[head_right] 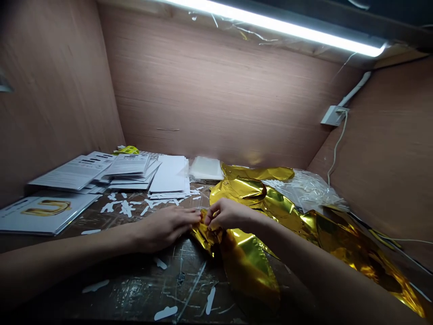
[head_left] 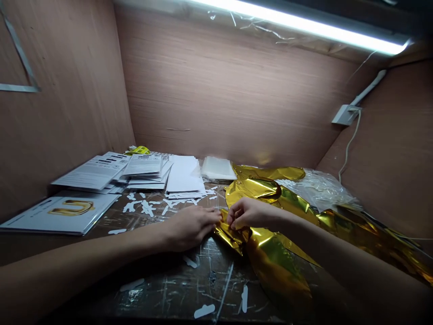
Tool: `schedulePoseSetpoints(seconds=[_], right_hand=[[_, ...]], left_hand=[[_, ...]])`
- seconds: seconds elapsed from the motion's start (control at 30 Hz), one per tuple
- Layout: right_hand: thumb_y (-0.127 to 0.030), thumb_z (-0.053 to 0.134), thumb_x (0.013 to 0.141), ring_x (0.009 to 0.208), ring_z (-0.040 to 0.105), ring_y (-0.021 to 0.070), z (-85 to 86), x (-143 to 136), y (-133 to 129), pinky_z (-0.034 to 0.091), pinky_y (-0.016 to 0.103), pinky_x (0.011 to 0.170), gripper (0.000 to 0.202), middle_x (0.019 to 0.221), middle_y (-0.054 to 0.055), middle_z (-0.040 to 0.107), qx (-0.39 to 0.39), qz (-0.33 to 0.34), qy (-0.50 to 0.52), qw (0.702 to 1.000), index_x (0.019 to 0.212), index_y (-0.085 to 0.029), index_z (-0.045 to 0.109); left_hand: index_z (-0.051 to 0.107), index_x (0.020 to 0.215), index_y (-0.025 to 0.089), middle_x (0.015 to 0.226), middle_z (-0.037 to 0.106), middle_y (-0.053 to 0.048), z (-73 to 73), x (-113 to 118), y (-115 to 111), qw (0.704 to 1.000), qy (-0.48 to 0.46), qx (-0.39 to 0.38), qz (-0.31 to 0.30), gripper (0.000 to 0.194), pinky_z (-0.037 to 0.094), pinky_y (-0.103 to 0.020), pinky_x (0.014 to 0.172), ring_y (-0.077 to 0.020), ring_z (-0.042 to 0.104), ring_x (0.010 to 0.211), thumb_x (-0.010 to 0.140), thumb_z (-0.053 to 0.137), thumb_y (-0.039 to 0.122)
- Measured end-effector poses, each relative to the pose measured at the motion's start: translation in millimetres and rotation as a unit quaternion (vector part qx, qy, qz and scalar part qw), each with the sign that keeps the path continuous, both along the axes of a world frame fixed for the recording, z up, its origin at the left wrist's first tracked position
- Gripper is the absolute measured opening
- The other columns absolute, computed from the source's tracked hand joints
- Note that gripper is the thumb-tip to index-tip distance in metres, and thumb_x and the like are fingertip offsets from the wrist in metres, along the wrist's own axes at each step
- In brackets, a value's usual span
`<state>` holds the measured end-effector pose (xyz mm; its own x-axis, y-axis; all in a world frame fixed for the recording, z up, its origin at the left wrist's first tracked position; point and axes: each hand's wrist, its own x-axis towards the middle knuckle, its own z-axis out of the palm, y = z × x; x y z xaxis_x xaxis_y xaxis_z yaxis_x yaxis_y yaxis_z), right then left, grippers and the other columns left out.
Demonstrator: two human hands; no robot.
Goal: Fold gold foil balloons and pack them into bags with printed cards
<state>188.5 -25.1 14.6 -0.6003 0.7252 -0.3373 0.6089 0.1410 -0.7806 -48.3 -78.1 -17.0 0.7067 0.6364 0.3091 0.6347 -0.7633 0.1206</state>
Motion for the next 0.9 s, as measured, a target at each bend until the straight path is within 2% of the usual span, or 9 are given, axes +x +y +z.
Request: schedulePoseSetpoints(seconds=[0.07,0.13,0.2,0.27,0.37,0.53,0.63,0.77,0.9], right_hand=[[-0.017,0.073,0.062,0.059,0.057,0.0101,-1.3,2.5,4.8,0.041,0.021,0.055,0.017,0.070,0.002,0.069,-0.023,-0.038,0.049,0.998,0.079,-0.015,0.076],[-0.018,0.077,0.060,0.059,0.057,0.0099,-2.0,5.0,8.1,0.040,0.021,0.053,0.019,0.071,0.004,0.071,-0.034,-0.075,0.085,0.993,0.078,-0.013,0.076],[-0.019,0.081,0.057,0.059,0.059,0.0103,-3.0,6.7,11.1,0.039,0.020,0.052,0.023,0.071,0.005,0.072,-0.037,-0.104,0.119,0.987,0.078,-0.013,0.077],[-0.021,0.086,0.056,0.063,0.062,0.0119,-4.3,7.4,14.6,0.040,0.021,0.053,0.025,0.073,0.006,0.073,-0.043,-0.121,0.154,0.980,0.078,-0.013,0.077],[-0.022,0.089,0.055,0.070,0.066,0.0145,-6.5,7.3,20.8,0.045,0.021,0.057,0.028,0.077,0.008,0.075,-0.048,-0.150,0.181,0.971,0.078,-0.013,0.078],[-0.017,0.086,0.060,0.068,0.066,0.0133,-14.3,9.4,30.2,0.048,0.020,0.057,0.025,0.079,0.011,0.077,-0.033,-0.192,0.188,0.963,0.083,-0.011,0.081],[-0.012,0.084,0.063,0.071,0.069,0.0151,-22.6,12.9,30.3,0.054,0.021,0.061,0.023,0.082,0.012,0.077,-0.046,-0.217,0.219,0.950,0.085,-0.011,0.081],[-0.010,0.081,0.068,0.077,0.073,0.0178,-30.3,18.4,24.7,0.059,0.022,0.067,0.022,0.090,0.014,0.078,-0.057,-0.248,0.246,0.935,0.089,-0.012,0.082],[-0.009,0.080,0.071,0.075,0.072,0.0166,-28.5,22.3,21.1,0.059,0.021,0.066,0.020,0.090,0.014,0.078,-0.038,-0.254,0.256,0.932,0.090,-0.011,0.081]], left_hand=[[0.062,0.137,0.025,0.131,0.070,-0.003,9.7,-14.4,16.0,0.996,-0.029,-0.010,0.083,0.042,0.050,-0.026,0.095,-0.0167,0.068,0.113,0.103,0.037,0.019],[0.062,0.137,0.024,0.133,0.069,-0.005,19.9,-34.2,34.0,0.977,0.000,0.017,0.214,0.043,0.048,-0.026,0.097,-0.0172,0.065,0.118,0.102,0.038,0.019],[0.072,0.119,0.017,0.115,0.075,-0.013,27.9,-55.3,49.4,0.960,0.029,0.009,0.277,0.033,0.050,-0.032,0.089,-0.0260,0.068,0.108,0.095,0.053,0.027],[0.078,0.094,0.015,0.087,0.077,-0.013,32.8,-72.8,59.8,0.950,0.057,-0.017,0.308,0.025,0.050,-0.030,0.074,-0.0263,0.071,0.085,0.087,0.065,0.034],[0.077,0.074,0.018,0.069,0.073,-0.009,35.8,-87.2,67.2,0.947,0.079,-0.038,0.310,0.022,0.043,-0.025,0.062,-0.0205,0.067,0.067,0.083,0.068,0.036],[0.076,0.069,0.018,0.064,0.071,-0.007,38.0,-94.4,71.8,0.959,0.092,-0.037,0.264,0.022,0.034,-0.026,0.055,-0.0158,0.058,0.056,0.083,0.063,0.029],[0.073,0.064,0.018,0.057,0.067,-0.004,40.0,-96.8,71.9,0.965,0.103,-0.026,0.239,0.024,0.032,-0.026,0.053,-0.0134,0.051,0.050,0.083,0.060,0.024],[0.068,0.059,0.018,0.054,0.062,-0.003,41.8,-95.7,69.5,0.968,0.135,0.006,0.210,0.023,0.027,-0.027,0.050,-0.0129,0.045,0.047,0.078,0.055,0.013],[0.070,0.067,0.017,0.062,0.065,-0.007,37.5,-94.4,72.6,0.964,0.163,0.056,0.203,0.023,0.030,-0.026,0.052,-0.0151,0.051,0.052,0.080,0.052,0.009]])
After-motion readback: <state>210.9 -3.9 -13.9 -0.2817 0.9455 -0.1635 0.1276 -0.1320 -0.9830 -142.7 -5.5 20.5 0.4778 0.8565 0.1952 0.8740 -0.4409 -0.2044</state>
